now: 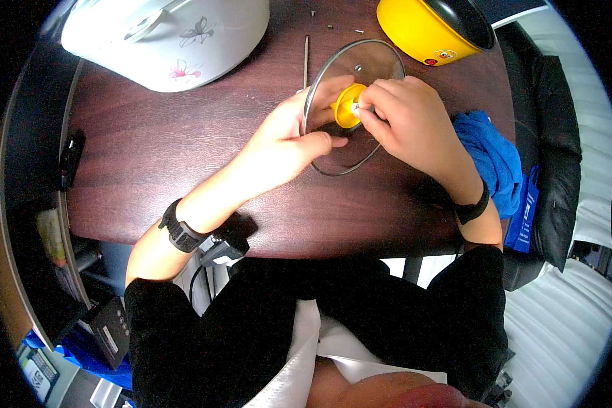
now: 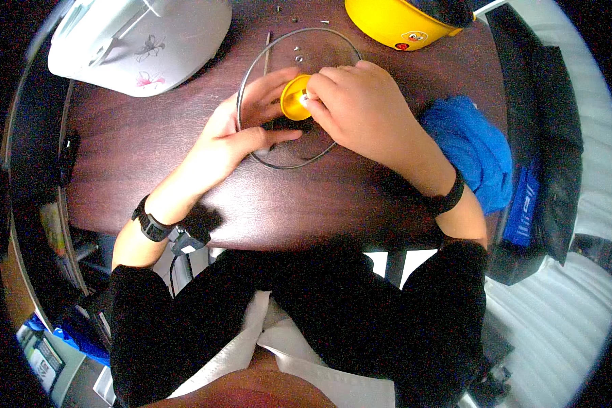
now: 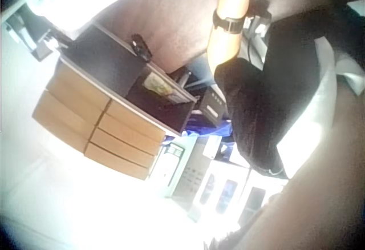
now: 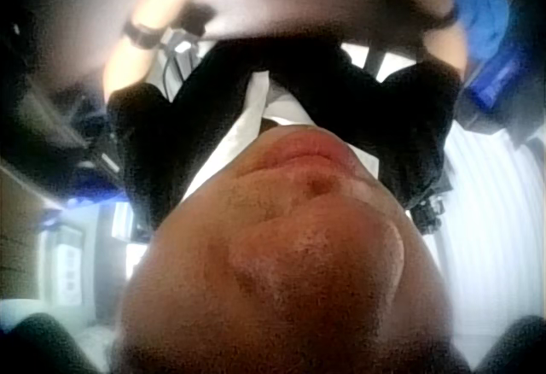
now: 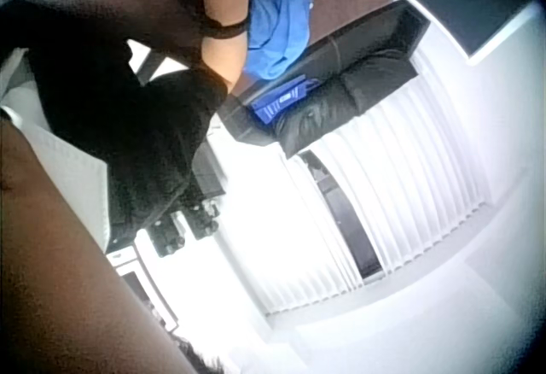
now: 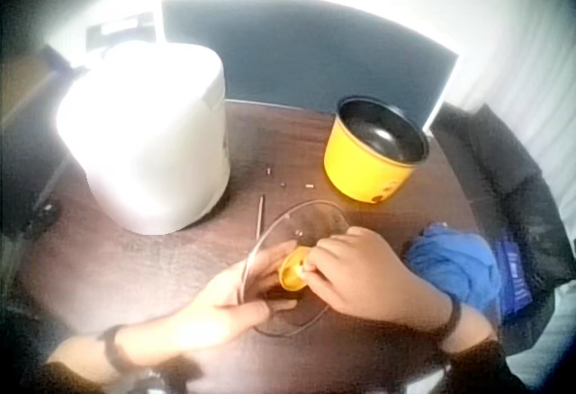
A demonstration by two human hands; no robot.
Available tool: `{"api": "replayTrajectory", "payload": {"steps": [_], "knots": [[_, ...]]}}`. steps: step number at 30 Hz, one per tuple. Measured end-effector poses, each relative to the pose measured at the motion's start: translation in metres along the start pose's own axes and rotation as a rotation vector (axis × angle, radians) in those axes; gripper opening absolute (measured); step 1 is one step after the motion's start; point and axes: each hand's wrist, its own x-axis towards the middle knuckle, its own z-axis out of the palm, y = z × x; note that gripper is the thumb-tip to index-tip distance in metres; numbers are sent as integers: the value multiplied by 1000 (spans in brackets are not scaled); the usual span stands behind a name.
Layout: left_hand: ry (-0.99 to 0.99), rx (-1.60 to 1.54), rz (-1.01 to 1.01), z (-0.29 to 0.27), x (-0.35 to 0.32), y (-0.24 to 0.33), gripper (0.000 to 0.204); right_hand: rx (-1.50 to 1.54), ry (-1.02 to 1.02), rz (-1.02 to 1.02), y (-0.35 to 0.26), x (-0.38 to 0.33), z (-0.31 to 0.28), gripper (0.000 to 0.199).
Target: The person cleans a glass lid with a blue cloth, then uses a screwdriver to attach a yellow plastic knob to the lid. They tighten the knob and place the lid onto a yellow pot.
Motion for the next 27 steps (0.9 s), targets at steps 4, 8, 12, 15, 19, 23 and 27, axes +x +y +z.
{"api": "replayTrajectory", "payload": {"steps": [4,8,12,15,19,23,27], "knots": [[-25,45,14,2,-2,1,75,43,22,54,-4,-3,4,13],[-66,101,52,1,-1,1,76,128,14,148,-10,-4,2,14],[-39,83,39,1,-2,-2,76,216,-29,275,-11,-4,4,15],[-21,77,34,1,-3,-1,75,260,-49,294,-6,-4,5,17],[-20,43,23,2,-2,0,74,253,-66,257,1,-5,-7,19],[-6,-9,33,1,-1,-4,73,221,-147,279,-2,-3,-10,20],[-10,43,27,4,-2,-2,74,151,-89,228,-5,-4,-4,18]]}}
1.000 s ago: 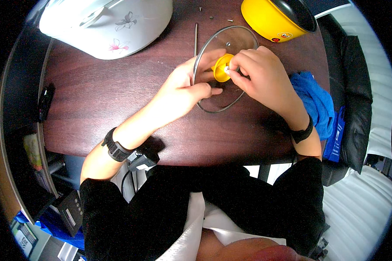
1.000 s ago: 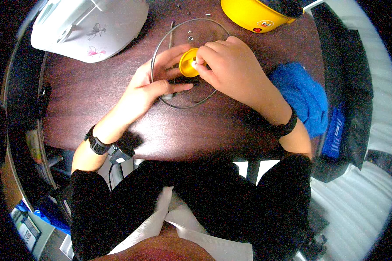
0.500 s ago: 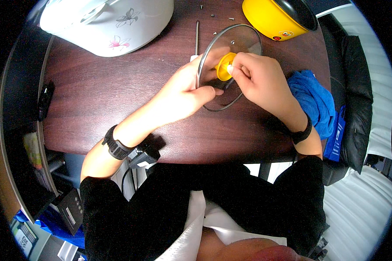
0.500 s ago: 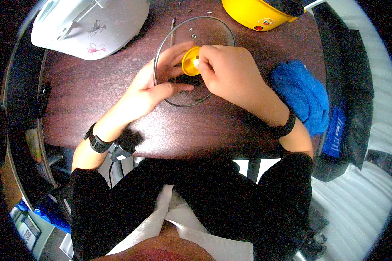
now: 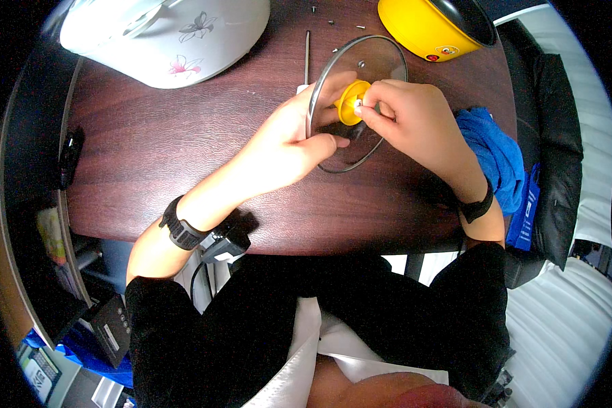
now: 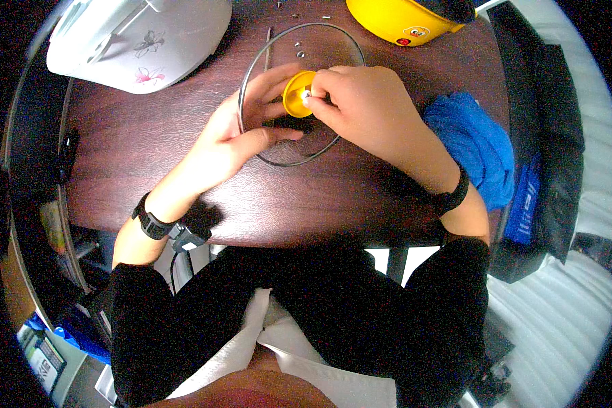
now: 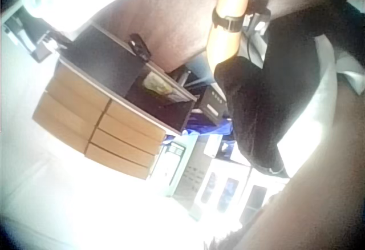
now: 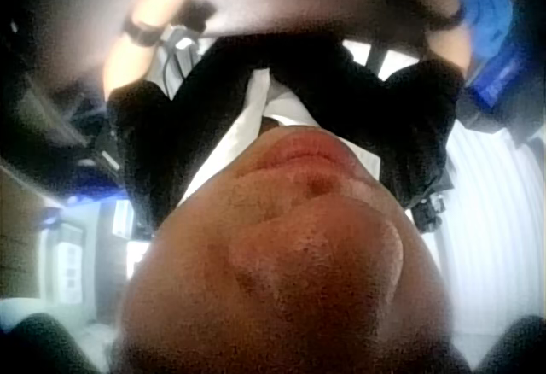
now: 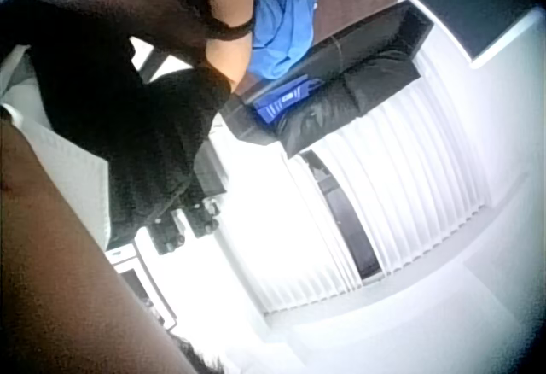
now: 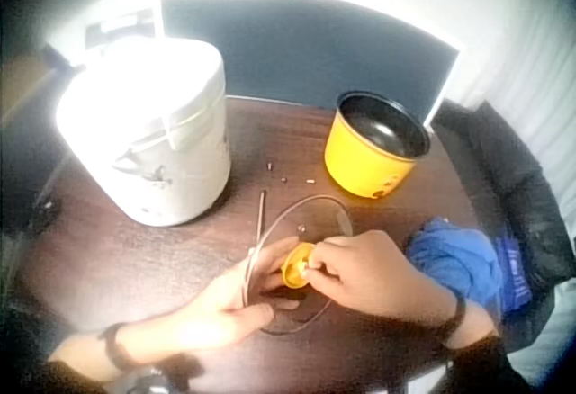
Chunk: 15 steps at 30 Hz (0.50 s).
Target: The person cleans a glass lid with a blue cloth, then uses a screwdriver to attach a yellow plastic knob to the lid. They tighten the knob and place the lid onto a yellow pot.
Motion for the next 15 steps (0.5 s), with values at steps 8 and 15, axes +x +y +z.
{"api": "replayTrajectory", "payload": {"steps": [8,15], "knots": [[-58,124,49,0,-3,4,77,-103,83,-35,-7,-2,3,16],[-23,190,-2,4,-7,9,80,-164,133,4,-17,1,5,16]]}}
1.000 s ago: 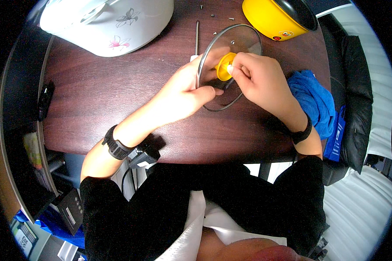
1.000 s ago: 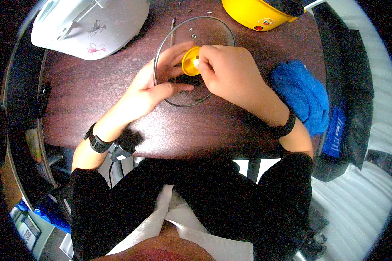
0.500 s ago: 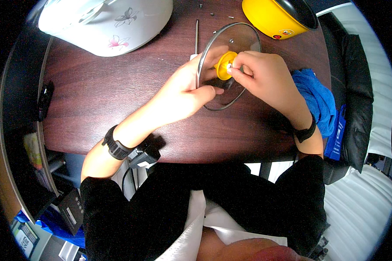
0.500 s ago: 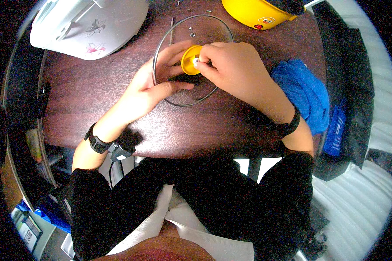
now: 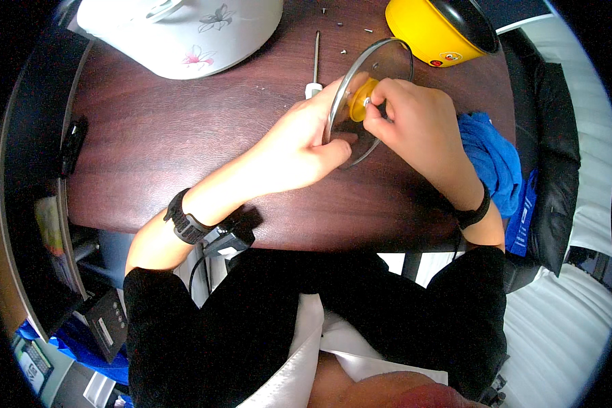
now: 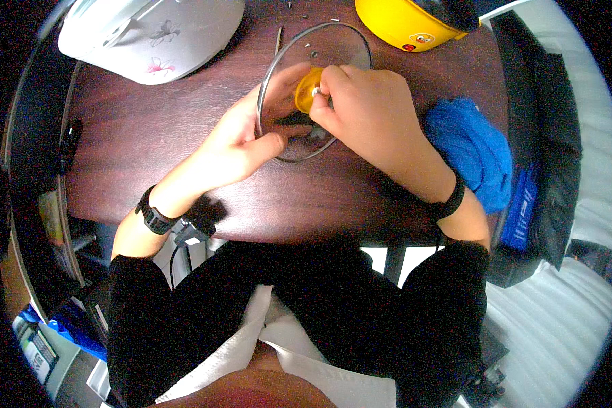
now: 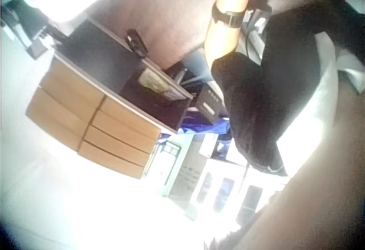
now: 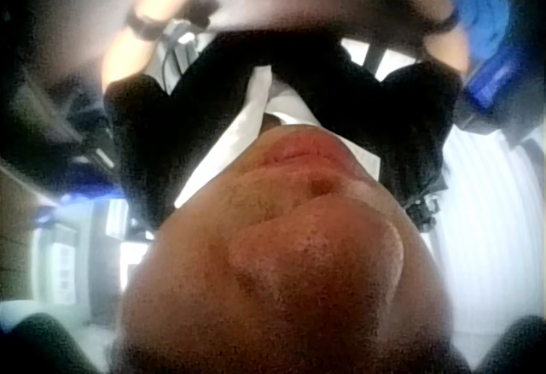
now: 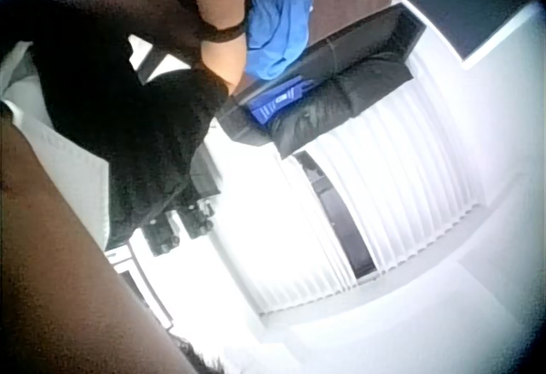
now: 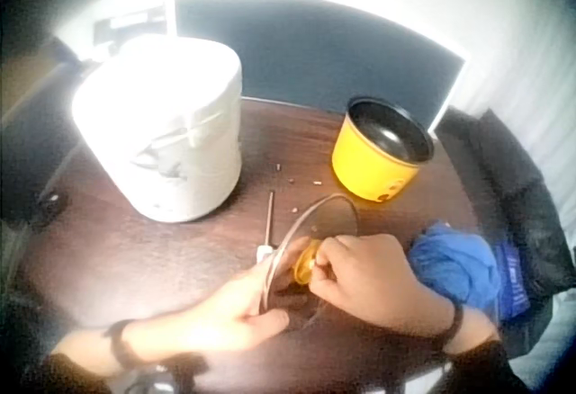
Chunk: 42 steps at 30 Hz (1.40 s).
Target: The person cleans a glass lid with a blue cloth, then uses a screwdriver to attach a yellow plastic knob to the lid. They tighten the knob and place the lid onto a yellow pot.
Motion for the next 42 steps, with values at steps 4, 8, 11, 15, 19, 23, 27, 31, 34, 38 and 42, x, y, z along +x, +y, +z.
{"api": "replayTrajectory", "payload": {"steps": [4,8,11,15,19,23,27,31,34,38,42], "knots": [[23,36,16,1,-2,8,80,-53,29,-17,-7,9,-3,16],[44,18,87,-3,-2,11,79,-84,41,-66,-10,16,-5,17],[48,-5,106,-5,-4,14,78,-118,3,-97,-14,18,-9,21],[28,-143,139,-8,-4,7,74,-203,-33,-173,-16,18,-13,21],[42,-298,95,-7,2,7,70,-180,-18,-219,-9,23,-23,19],[132,-346,100,-11,2,16,68,-20,116,-61,6,17,-44,12],[172,-495,152,-20,13,22,71,450,336,310,64,-3,-20,13],[-18,-747,233,-30,15,20,58,545,-207,535,106,-23,53,20],[4,-705,211,-25,10,9,61,287,-311,267,55,-12,67,24],[47,-594,202,-24,12,3,67,566,-194,-104,24,5,93,24],[90,-562,221,-27,12,2,66,708,-206,-80,-1,21,80,25]]}}
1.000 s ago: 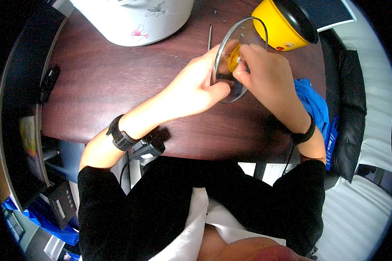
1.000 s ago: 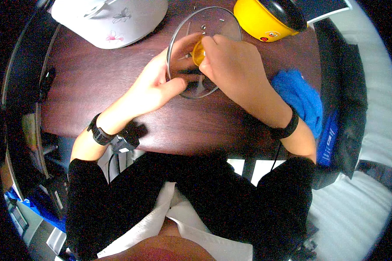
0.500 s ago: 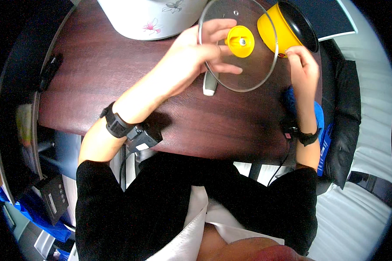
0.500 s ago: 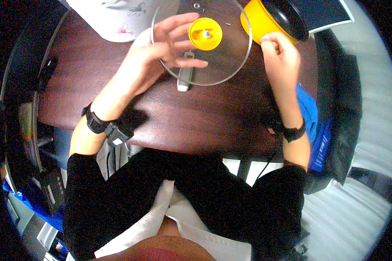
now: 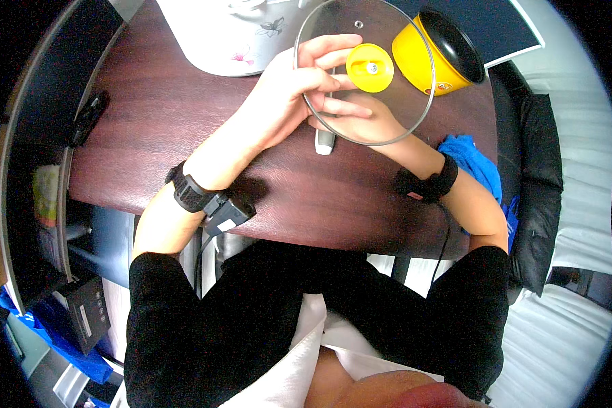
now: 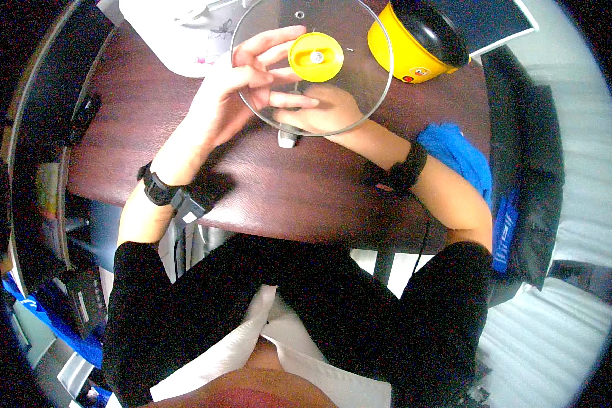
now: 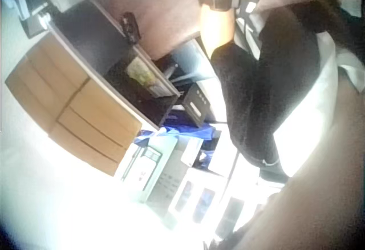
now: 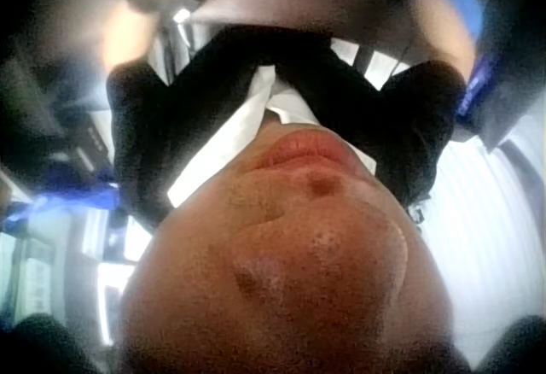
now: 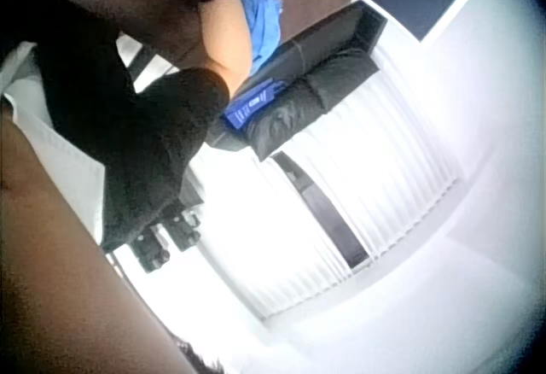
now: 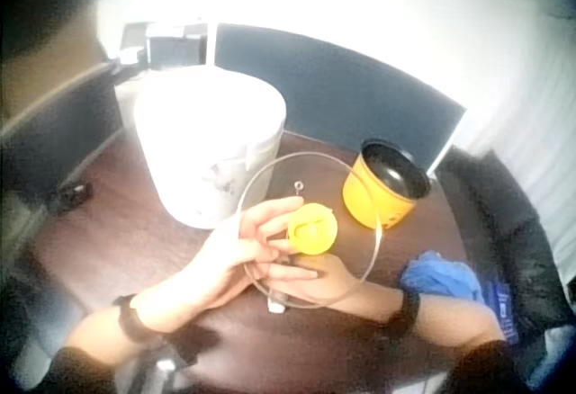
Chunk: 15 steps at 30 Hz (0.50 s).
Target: The person cleans a glass lid with a blue cloth, then uses a screwdriver to attach a yellow plastic knob to the lid. They tighten the knob and place the lid onto a yellow pot.
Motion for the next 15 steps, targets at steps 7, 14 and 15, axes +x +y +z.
{"api": "replayTrajectory", "payload": {"steps": [7,14,15], "knots": [[-3,56,41,2,1,9,64,683,-63,882,-15,-44,-51,28],[38,106,50,6,2,4,61,1138,302,702,-30,-152,-104,31],[58,121,47,6,1,3,60,1031,391,682,-33,-160,-104,31]]}}
